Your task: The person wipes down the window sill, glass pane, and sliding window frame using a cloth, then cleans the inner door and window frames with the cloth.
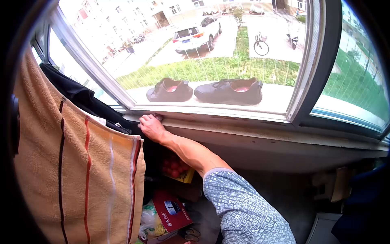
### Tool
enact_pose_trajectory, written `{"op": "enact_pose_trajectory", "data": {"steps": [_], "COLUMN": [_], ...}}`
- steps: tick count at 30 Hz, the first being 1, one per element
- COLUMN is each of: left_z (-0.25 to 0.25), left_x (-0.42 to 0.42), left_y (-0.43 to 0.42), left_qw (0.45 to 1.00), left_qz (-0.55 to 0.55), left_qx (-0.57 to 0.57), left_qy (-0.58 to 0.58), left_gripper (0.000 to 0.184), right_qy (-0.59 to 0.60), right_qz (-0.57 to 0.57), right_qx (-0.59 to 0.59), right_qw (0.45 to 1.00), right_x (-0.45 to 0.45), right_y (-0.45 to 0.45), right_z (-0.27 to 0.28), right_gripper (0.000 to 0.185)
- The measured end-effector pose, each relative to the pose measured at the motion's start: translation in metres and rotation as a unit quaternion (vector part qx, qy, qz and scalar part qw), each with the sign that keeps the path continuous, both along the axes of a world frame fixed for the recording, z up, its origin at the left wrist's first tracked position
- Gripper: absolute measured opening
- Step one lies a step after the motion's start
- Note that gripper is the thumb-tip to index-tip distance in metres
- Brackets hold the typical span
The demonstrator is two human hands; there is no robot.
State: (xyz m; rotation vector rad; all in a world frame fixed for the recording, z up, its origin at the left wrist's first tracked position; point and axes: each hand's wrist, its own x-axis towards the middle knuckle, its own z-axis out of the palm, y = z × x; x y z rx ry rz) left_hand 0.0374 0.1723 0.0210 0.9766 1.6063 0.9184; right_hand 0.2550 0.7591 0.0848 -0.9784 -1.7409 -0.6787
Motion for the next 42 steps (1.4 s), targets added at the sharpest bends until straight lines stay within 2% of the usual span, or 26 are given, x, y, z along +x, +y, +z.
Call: {"op": "enact_pose_trajectory", "data": {"steps": [1,5,8,9,11,15,17,19,21,27,29,34,42], "left_z": [0.0,0.004,0.013,0.009,-0.005,0.004,-0.005,-0.01,0.001,0.019,0.012,0.008,-0.014], "left_x": [-0.003,-0.004,0.008,0.005,0.003,0.035,0.054,0.08,0.113,0.175,0.18,0.194,0.168], "left_y": [-0.006,0.007,0.028,0.03,0.043,0.043,0.04,0.036,0.036,0.043,0.042,0.051,0.038], "left_qw": [0.999,0.998,0.999,0.999,0.998,0.999,0.999,0.994,0.992,0.978,0.974,0.958,0.962], "left_qz": [0.028,0.008,-0.02,-0.022,-0.049,-0.046,-0.051,-0.106,-0.12,-0.204,-0.225,-0.285,-0.266], "left_qx": [-0.025,-0.045,-0.044,-0.045,0.034,0.015,0.005,0.026,0.024,0.009,0.017,0.025,0.016], "left_qy": [-0.011,-0.036,-0.021,-0.02,0.029,0.013,0.009,0.007,-0.004,-0.045,-0.034,-0.032,-0.053], "left_gripper": [0.028,0.027,0.026,0.026,0.026,0.028,0.028,0.028,0.027,0.024,0.025,0.028,0.027], "right_qy": [0.0,-0.053,-0.137,-0.138,-0.181,-0.19,-0.187,-0.175,-0.123,-0.095,-0.073,-0.064,0.034], "right_qz": [0.0,-0.061,-0.113,-0.116,-0.136,-0.137,-0.155,-0.16,-0.149,-0.195,-0.217,-0.282,-0.423], "right_qx": [0.0,-0.089,-0.175,-0.187,-0.195,-0.217,-0.218,-0.231,-0.224,-0.251,-0.283,-0.258,-0.23], "right_qw": [1.0,0.993,0.968,0.966,0.954,0.948,0.945,0.944,0.955,0.944,0.931,0.922,0.876], "right_x": [-0.002,0.009,0.02,0.023,0.044,0.09,0.125,0.164,0.205,0.318,0.345,0.401,0.47], "right_y": [-0.004,-0.011,-0.025,-0.035,-0.062,-0.122,-0.163,-0.212,-0.261,-0.407,-0.452,-0.527,-0.63], "right_z": [0.007,0.02,0.013,0.01,0.025,0.029,0.032,0.039,0.04,0.055,0.055,0.062,0.061], "right_gripper": [0.013,0.016,0.021,0.022,0.021,0.02,0.019,0.02,0.021,0.037,0.038,0.034,0.022]}}
